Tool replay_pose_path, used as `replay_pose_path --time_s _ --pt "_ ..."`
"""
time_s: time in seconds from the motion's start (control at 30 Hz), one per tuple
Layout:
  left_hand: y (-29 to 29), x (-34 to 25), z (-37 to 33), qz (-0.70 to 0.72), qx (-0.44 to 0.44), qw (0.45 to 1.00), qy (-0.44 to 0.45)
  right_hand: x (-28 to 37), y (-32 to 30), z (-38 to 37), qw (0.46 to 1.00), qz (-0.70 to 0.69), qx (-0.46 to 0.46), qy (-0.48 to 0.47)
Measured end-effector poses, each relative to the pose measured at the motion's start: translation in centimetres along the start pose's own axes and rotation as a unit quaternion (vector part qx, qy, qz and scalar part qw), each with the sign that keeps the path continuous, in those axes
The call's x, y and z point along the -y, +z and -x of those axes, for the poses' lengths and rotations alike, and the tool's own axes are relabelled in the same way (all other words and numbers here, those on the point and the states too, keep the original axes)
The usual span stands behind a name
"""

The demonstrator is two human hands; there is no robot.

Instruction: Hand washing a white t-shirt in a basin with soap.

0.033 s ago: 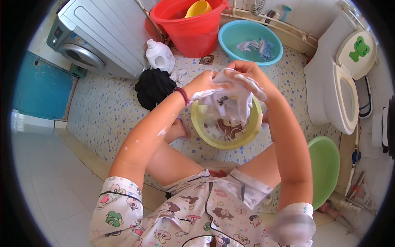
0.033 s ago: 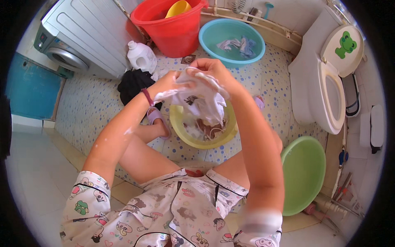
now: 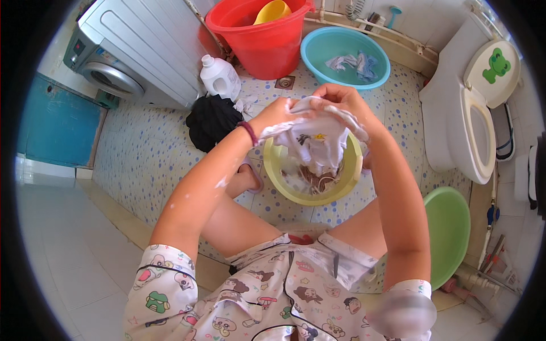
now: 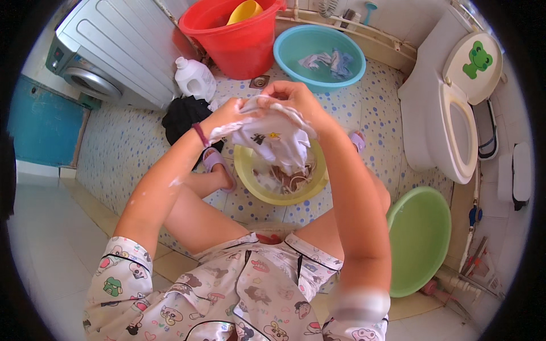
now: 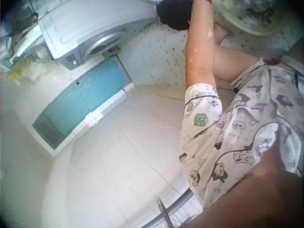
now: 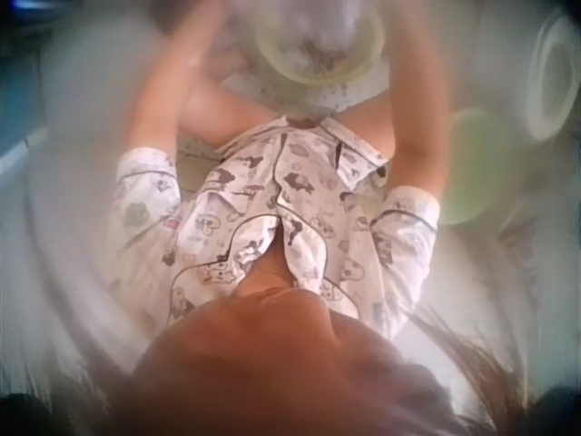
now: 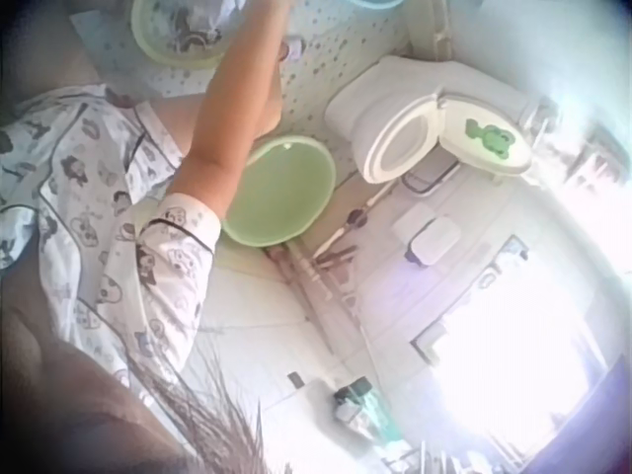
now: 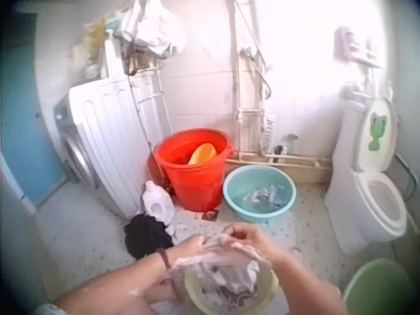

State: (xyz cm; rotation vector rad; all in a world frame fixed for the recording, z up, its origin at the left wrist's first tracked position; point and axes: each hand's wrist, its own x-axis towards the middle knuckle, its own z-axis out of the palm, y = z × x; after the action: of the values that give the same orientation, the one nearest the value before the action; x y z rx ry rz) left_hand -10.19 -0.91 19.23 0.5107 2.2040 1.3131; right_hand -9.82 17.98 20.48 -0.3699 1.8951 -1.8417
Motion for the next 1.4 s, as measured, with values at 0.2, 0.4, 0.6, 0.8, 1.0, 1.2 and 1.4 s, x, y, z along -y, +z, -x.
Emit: replay_pose_path --time_s 0.2,0.4,0.6,0.8,1.0,1.2,1.4 --pt "0.2 0.2 1.6 0.322 -0.055 0.944 -0.046 -4.8 -1.0 2.3 0.981 0.188 0.031 0.028" --pt "-0.8 2.8 2.3 0.407 -0.107 0.907 0.0 -12.4 -2.8 3.5 0.97 0.217 -0.055 0.095" --pt "-1.4 3.2 3.2 0.419 -0.189 0.888 0.0 -14.3 -2.5 5.3 0.95 -0.262 -0.171 -0.005" --pt "-1.1 3.9 3.6 0.43 -0.178 0.884 0.038 -13.4 -0.7 5.3 0.884 -0.411 -0.211 -0.073" --pt "-0.3 5.0 3.6 0.457 -0.162 0.874 0.03 -12.7 -0.1 6.2 0.874 -0.444 -0.169 -0.105" --pt "3.6 9.9 1.3 0.483 -0.188 0.855 -0.002 -16.1 0.8 7.1 0.933 -0.323 -0.155 -0.019" --pt "6.5 9.0 -0.3 0.514 -0.145 0.841 -0.092 -17.9 2.2 5.9 0.974 -0.141 -0.114 0.134"
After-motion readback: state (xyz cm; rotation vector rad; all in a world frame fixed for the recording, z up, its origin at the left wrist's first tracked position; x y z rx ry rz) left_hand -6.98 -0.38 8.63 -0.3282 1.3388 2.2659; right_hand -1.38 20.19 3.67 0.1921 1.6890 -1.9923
